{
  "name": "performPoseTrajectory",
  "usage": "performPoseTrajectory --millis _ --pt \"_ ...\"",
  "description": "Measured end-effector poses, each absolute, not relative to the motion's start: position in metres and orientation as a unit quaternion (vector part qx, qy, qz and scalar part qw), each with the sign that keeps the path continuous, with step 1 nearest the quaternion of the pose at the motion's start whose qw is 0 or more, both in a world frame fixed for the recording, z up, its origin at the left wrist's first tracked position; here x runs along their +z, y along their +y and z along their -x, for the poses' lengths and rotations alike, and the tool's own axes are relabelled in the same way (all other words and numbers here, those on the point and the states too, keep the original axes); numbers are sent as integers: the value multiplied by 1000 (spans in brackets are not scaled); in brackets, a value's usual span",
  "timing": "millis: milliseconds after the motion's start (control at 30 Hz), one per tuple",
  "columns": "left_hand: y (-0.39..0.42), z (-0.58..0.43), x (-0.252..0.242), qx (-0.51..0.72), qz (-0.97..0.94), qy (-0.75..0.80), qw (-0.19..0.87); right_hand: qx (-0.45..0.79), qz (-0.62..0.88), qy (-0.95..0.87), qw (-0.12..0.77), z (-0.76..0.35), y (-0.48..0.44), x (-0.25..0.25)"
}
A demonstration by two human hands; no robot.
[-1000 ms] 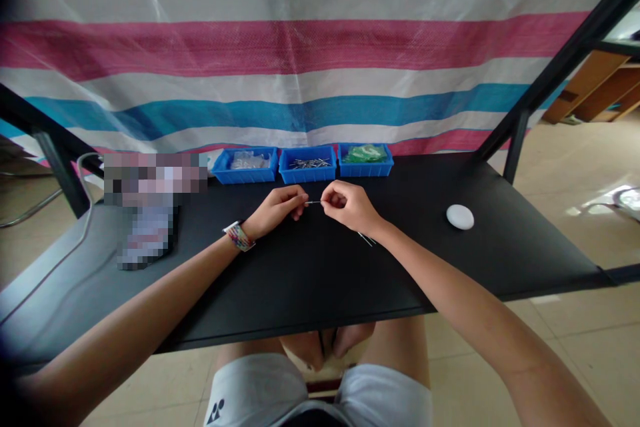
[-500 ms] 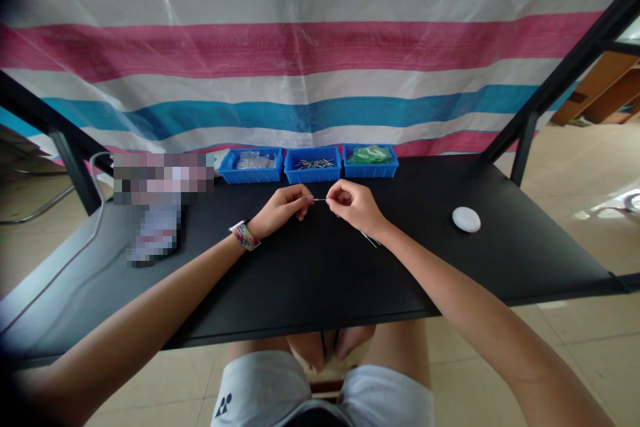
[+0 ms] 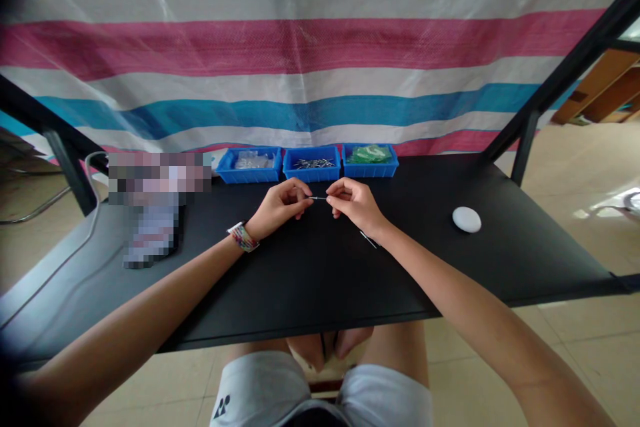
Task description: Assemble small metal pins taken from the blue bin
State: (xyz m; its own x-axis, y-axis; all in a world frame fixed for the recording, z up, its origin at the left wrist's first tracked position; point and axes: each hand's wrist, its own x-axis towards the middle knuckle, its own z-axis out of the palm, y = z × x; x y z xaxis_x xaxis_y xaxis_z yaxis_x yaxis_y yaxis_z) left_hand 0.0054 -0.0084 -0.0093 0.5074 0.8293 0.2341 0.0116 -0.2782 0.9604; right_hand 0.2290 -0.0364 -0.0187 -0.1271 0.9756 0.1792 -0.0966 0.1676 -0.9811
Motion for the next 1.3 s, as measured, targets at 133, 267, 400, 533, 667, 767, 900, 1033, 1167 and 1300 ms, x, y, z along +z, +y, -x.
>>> performPoseTrajectory --millis 133,267,400,533,667,767,900,1033,1167,1300 --pt "-9 -5 -8 375 -685 317 537 496 394 -551 543 -228 -37 -20" --pt "-8 -4 -7 352 -687 323 547 486 388 -550 557 -228 -37 -18" --pt "-6 -3 -8 343 -692 331 543 482 389 -551 559 -229 -37 -15" --pt "-6 -3 -9 333 -696 342 537 480 390 -560 551 -230 -38 -16" --pt "-6 -2 -9 321 -702 345 534 479 390 -564 548 -230 -39 -18" --pt "-6 -3 -9 328 -702 337 536 482 387 -563 549 -230 -38 -18" --pt "-7 -4 -8 348 -695 319 543 501 390 -547 546 -230 -38 -16" --pt "-9 -4 -6 352 -695 315 542 538 406 -521 524 -229 -41 -13" --pt "-10 -4 -4 355 -699 312 537 569 405 -505 506 -229 -45 -10" --pt "-9 -4 -4 360 -700 300 539 600 390 -490 497 -230 -45 -10"
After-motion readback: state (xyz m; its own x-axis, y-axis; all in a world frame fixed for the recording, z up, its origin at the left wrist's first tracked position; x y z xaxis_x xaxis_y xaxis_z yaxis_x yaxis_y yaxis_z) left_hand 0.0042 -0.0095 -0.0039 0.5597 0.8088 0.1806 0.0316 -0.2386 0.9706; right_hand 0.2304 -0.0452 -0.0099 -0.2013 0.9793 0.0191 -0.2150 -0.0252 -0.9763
